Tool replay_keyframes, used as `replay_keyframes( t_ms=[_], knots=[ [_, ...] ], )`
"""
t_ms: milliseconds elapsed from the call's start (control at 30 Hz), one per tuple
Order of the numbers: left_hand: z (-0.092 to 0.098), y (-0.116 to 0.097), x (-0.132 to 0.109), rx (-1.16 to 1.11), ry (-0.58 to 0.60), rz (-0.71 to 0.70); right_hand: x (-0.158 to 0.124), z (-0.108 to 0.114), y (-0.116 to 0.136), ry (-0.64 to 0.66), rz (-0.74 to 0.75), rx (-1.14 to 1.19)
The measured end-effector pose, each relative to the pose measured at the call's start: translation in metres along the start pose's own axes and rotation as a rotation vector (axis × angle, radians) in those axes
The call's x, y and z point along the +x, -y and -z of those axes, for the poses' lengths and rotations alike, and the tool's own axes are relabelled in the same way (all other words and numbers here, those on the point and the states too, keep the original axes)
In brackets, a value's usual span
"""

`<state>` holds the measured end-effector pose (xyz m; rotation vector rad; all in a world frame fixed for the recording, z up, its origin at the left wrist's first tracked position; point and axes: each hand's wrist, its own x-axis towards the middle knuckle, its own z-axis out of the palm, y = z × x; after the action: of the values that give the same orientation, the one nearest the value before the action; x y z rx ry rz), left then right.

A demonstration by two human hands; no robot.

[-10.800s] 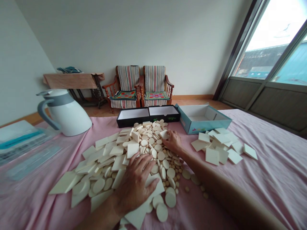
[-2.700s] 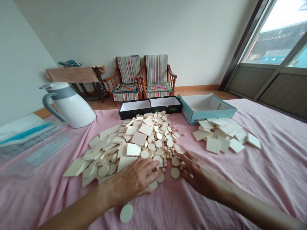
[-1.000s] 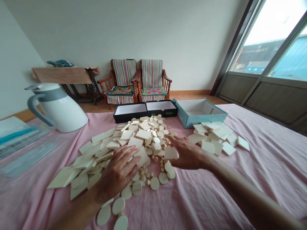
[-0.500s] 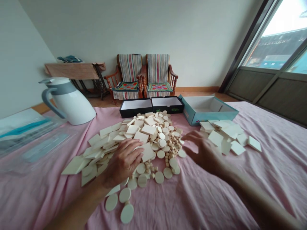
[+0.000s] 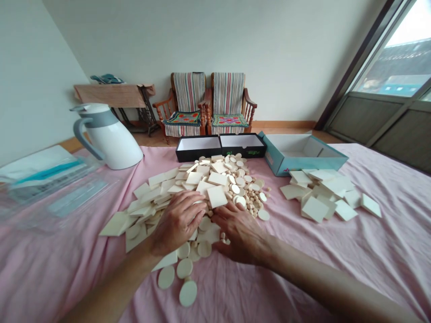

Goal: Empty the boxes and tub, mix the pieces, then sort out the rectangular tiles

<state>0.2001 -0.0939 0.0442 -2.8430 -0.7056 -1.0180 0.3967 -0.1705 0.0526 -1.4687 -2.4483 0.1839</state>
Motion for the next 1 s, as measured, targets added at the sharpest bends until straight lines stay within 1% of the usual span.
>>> replay_keyframes(
  t_ms=[100, 167, 267, 367, 500, 600, 867, 933, 1000],
  knots=[
    [0.000, -0.001, 0.001, 0.005, 0.005, -0.002, 0.003, 0.008, -0.004, -0.046, -0.080, -0.055],
    [0.000, -0.001, 0.001, 0.012, 0.008, -0.001, 0.002, 0.012, -0.002, -0.077, -0.113, -0.066],
    [0.000, 0.000, 0.001, 0.016, 0.004, -0.002, -0.002, 0.013, 0.008, -0.037, -0.057, -0.033],
    [-0.001, 0.001, 0.001, 0.013, 0.007, -0.003, -0.005, 0.008, 0.019, -0.010, -0.052, -0.061],
    [-0.002, 0.002, 0.000, 0.008, 0.019, -0.001, -0.009, -0.003, 0.028, 0.005, -0.129, -0.129],
    [-0.003, 0.003, -0.001, 0.006, 0.009, 0.001, -0.012, -0.008, 0.030, 0.018, -0.195, -0.121],
    [-0.004, 0.004, -0.001, 0.007, -0.014, -0.008, -0.010, -0.015, 0.022, -0.069, -0.249, -0.040],
    [-0.004, 0.004, -0.001, 0.003, -0.018, -0.008, -0.009, -0.014, 0.022, -0.101, -0.268, -0.023],
    [-0.005, 0.005, -0.001, -0.002, -0.019, -0.007, -0.007, -0.007, 0.022, -0.130, -0.274, -0.018]
  ],
)
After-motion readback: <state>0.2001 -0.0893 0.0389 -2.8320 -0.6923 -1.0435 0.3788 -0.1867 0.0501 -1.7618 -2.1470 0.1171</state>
